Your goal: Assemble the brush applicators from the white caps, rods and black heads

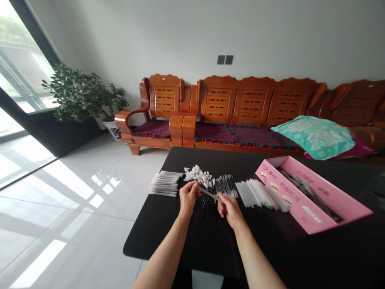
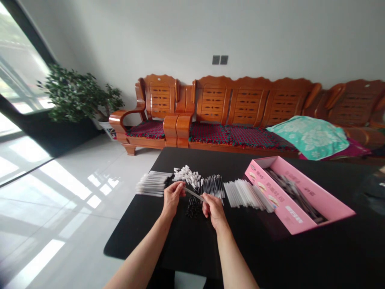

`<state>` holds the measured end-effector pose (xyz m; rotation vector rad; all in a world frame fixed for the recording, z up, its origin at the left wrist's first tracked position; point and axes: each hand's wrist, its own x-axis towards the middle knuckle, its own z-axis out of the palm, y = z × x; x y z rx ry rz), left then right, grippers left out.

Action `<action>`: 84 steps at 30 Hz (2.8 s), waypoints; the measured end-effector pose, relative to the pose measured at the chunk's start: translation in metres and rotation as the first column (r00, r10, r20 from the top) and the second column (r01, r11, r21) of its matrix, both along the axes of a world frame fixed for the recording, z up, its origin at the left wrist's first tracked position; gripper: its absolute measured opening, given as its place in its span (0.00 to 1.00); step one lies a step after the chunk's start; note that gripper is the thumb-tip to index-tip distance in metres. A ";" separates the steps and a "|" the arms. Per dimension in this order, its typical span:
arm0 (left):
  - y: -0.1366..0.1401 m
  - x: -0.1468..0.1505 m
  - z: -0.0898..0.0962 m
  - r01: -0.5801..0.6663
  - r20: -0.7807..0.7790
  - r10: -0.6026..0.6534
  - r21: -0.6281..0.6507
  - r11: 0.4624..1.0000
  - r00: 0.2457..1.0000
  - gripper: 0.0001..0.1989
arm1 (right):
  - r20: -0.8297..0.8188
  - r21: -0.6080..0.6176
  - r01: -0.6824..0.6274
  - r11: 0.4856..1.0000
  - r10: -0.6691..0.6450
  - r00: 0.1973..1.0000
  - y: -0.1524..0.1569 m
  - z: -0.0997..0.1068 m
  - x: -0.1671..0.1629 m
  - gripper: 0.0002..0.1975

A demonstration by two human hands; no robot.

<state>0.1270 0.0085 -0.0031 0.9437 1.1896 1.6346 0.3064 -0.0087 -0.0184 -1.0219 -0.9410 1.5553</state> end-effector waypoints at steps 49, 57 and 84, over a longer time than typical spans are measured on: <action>-0.009 -0.040 -0.029 -0.217 -0.646 0.247 0.127 0.968 0.723 0.14 | 0.963 0.193 0.361 0.912 -0.105 -0.249 0.035 0.042 0.130 0.12; -0.009 -0.042 -0.034 -0.187 -0.683 0.238 0.149 0.971 0.691 0.13 | 0.948 0.173 0.307 0.936 -0.075 -0.308 0.034 0.045 0.120 0.12; 0.007 0.050 0.001 0.027 -0.924 -0.219 -0.222 0.975 0.313 0.07 | 0.460 0.295 0.305 0.905 -0.415 0.785 0.003 -0.019 0.019 0.13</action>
